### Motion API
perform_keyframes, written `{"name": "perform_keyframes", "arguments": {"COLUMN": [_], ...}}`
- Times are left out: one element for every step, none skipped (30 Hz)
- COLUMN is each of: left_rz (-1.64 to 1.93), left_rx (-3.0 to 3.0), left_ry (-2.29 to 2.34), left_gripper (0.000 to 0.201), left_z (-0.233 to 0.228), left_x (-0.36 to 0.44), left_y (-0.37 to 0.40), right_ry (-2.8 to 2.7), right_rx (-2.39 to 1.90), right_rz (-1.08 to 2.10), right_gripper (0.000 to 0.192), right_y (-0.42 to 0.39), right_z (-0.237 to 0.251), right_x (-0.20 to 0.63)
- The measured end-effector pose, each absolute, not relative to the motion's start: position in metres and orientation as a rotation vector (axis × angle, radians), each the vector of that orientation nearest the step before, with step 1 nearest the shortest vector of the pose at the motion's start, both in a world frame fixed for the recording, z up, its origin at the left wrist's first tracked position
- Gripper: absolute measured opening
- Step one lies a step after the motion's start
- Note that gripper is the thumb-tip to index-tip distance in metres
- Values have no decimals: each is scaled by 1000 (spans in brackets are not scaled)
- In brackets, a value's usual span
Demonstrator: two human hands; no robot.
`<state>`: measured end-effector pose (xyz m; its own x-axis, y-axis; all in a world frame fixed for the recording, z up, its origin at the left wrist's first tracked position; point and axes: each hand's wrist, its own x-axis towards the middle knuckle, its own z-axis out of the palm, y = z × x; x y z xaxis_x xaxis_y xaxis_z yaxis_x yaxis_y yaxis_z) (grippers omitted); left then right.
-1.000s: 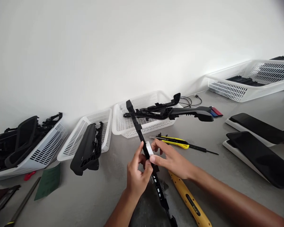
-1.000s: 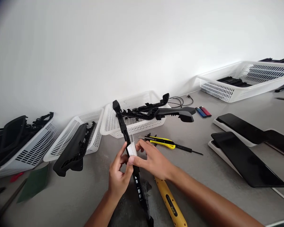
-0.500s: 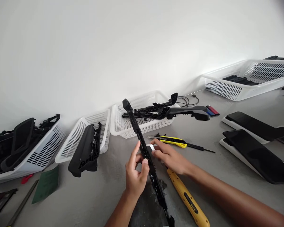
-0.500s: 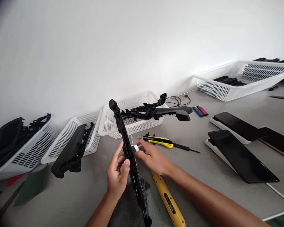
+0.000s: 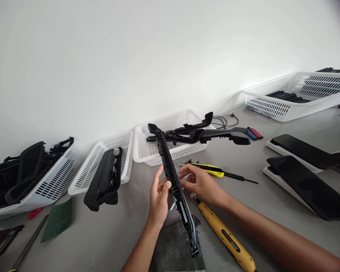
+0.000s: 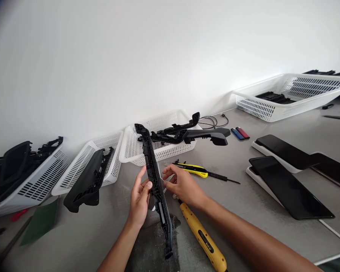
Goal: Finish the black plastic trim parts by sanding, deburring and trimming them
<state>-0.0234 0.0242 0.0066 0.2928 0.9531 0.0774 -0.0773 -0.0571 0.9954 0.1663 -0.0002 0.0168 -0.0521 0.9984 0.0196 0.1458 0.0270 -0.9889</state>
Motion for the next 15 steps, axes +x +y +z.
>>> {"name": "perform_keyframes", "arguments": {"left_rz": [1062,1063,1068,1074,1083,1089,1093,1096,1097,1094,1092,1089,1087,1084,1080], "left_rx": [1334,1334,1338,1343,1348,1353,1357,1362,1370,1382,1400,1421,1442,1462,1479], "left_ry": [921,936,950,961,971,979,988,996,1004,1010,1014,1010,999,983,964], "left_gripper": [74,74,74,75,76,77,78,79,78,78,77,76,75,75,75], "left_z": [6,6,5,4,3,3,3,3,3,4,4,5,6,7,7], "left_x": [-24,-24,-25,-25,-26,-26,-27,-27,-27,-27,-27,-26,-25,-24,-23], "left_y": [24,24,25,25,25,26,26,26,26,26,25,24,22,21,19], "right_ry": [-1363,-1345,-1312,-1268,-1210,-1145,-1083,-1032,-994,-974,-971,-986,-1016,-1065,-1129], "right_rx": [-1297,-1317,-1333,-1343,-1349,-1352,-1357,-1365,-1371,-1369,-1355,-1329,-1296,-1267,-1255], "right_rz": [1115,1067,1013,958,903,857,817,790,769,756,746,743,744,748,760], "right_gripper": [27,26,25,24,23,22,21,21,20,20,19,18,16,15,14], "right_y": [1,3,5,6,8,9,9,9,9,8,8,6,5,3,1], "right_z": [16,15,15,15,17,19,21,23,26,27,28,29,29,29,29], "right_x": [168,171,175,181,187,193,198,202,204,204,202,198,193,187,181]}}
